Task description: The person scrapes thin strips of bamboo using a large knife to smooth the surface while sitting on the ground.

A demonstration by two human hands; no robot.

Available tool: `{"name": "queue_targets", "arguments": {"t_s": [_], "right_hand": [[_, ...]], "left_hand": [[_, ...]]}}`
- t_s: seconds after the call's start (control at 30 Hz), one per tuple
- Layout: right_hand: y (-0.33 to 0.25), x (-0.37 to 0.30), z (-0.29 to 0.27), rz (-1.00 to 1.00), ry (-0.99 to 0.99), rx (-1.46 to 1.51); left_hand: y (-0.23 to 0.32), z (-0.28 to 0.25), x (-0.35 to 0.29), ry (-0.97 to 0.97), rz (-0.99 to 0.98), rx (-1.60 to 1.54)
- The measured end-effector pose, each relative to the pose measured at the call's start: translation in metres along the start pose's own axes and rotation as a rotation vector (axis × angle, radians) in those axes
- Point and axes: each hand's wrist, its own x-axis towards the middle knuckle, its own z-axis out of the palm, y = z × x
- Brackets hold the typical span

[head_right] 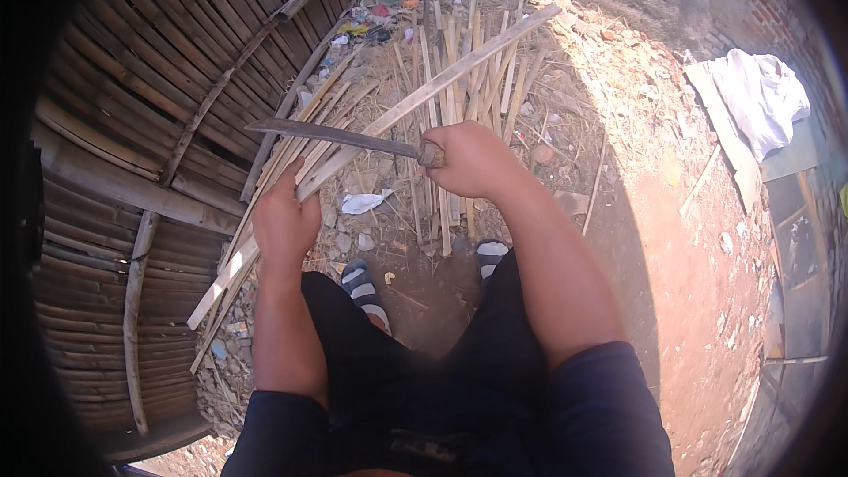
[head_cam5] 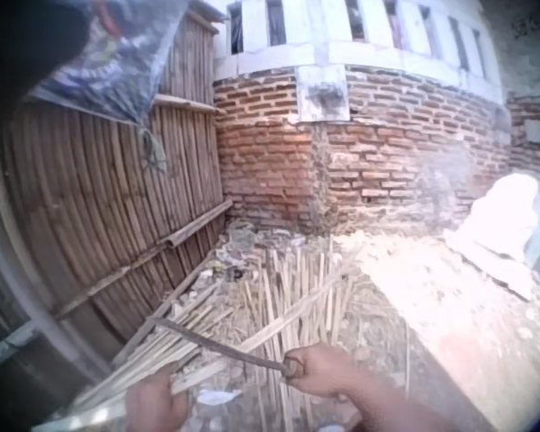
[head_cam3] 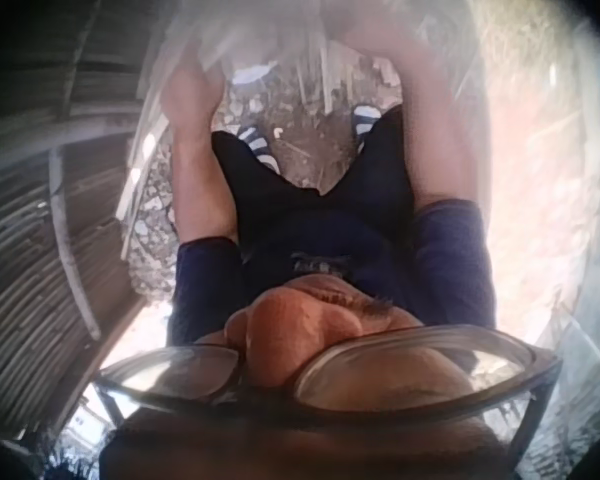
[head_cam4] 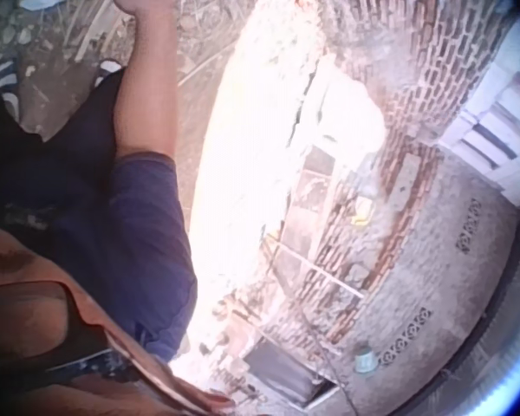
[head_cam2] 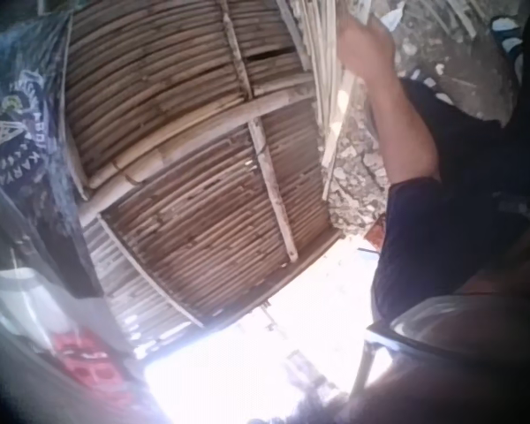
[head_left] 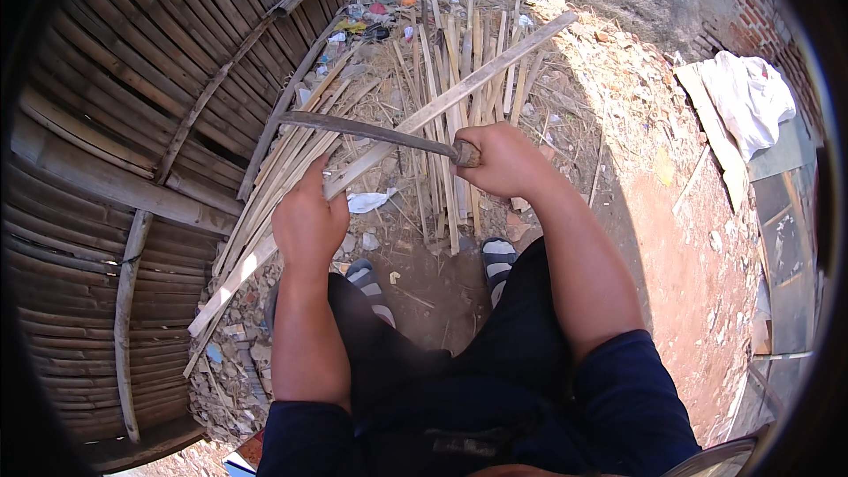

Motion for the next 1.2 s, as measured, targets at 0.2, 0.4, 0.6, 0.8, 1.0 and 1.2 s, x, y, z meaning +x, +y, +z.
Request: {"name": "queue_targets", "arguments": {"t_s": [0.2, 0.4, 0.6, 0.8, 1.0, 1.2], "right_hand": [[0.059, 0.004, -0.015, 0.202, 0.149, 0.185], [-0.005, -0.006, 0.001, -0.114, -0.017, -0.041], [0.037, -0.02, -0.029, 0.112, 0.19, 0.048], [0.005, -0.027, -0.023, -0.045, 0.169, -0.108], [0.032, -0.02, -0.037, 0.15, 0.168, 0.033], [0.047, -0.026, -0.037, 0.201, 0.292, 0.028]], "left_hand": [[-0.006, -0.002, 0.004, -0.077, -0.075, -0.005], [-0.003, -0.003, 0.003, -0.122, -0.092, -0.205], [-0.012, -0.006, 0.005, -0.157, -0.108, -0.23], [-0.014, -0.001, 0.005, -0.117, -0.102, -0.299], [-0.011, -0.003, 0.006, -0.114, -0.108, -0.325], [-0.009, -0.006, 0.007, -0.157, -0.158, -0.251]]}}
